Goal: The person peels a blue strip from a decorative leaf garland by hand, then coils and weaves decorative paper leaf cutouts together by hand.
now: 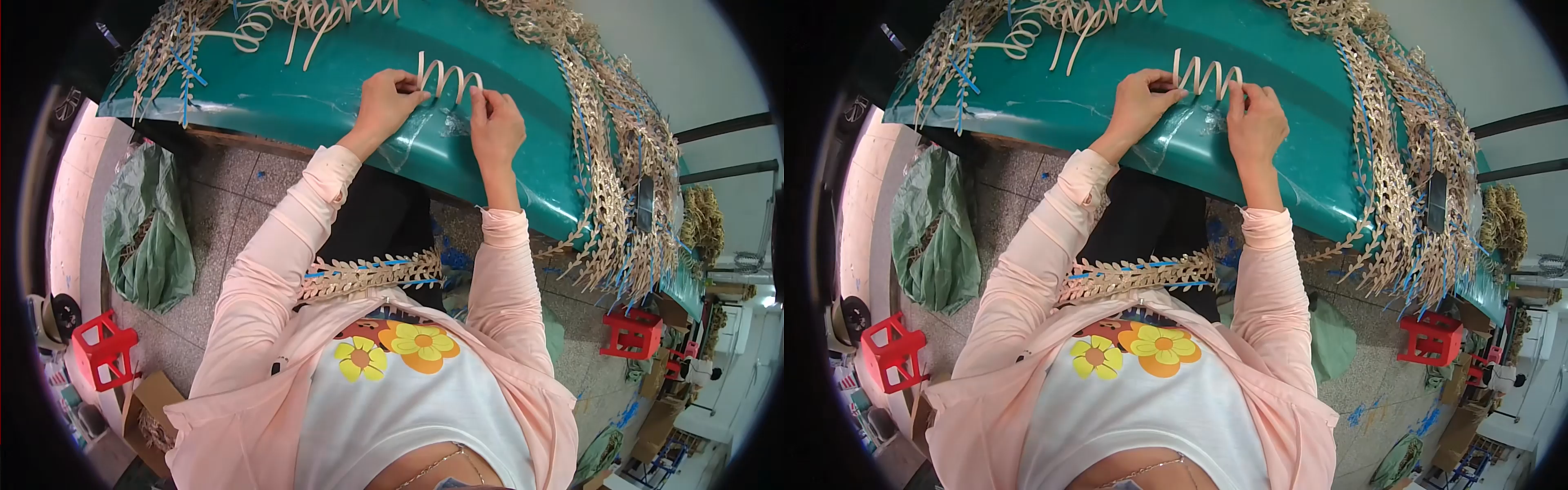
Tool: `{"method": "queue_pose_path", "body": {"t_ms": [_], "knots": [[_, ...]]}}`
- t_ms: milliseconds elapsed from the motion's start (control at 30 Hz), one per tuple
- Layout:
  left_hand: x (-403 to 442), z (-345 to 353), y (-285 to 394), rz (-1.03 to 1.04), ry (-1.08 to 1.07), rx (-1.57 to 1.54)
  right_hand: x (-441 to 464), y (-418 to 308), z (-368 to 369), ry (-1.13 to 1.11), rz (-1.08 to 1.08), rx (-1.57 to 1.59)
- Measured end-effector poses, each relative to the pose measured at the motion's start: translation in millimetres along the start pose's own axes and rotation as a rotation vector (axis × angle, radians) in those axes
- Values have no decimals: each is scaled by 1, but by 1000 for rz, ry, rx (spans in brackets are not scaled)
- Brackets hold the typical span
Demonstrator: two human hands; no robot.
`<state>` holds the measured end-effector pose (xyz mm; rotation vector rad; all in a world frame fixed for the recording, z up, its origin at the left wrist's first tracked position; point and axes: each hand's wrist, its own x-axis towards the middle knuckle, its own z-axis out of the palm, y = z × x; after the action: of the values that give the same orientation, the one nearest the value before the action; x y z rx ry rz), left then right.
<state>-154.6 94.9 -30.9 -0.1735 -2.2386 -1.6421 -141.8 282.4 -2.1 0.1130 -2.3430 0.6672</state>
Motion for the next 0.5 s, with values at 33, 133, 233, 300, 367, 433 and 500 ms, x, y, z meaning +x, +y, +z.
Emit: {"method": "queue_pose_path", "body": {"t_ms": [33, 133, 233, 300, 367, 433, 500], "knots": [[-2, 0, -3, -14, 0, 1, -3, 0, -3, -9, 35, -1], [-3, -1, -8, 13, -62, -54, -12, -2, -12, 114, 11, 46], [-11, -14, -11, 18, -68, -18, -28, -11, -28, 225, -19, 124], [-26, -37, -15, 46, 5, -27, -60, -22, -40, 180, -15, 170], [-49, -71, -1, -4, 70, -135, -97, -29, -53, -21, -51, 370], [-75, -103, -12, -10, 48, -259, -137, -45, -56, -318, -124, 554], [-114, -131, -36, -122, -18, -179, -172, -45, -58, -700, -209, 534]]}}
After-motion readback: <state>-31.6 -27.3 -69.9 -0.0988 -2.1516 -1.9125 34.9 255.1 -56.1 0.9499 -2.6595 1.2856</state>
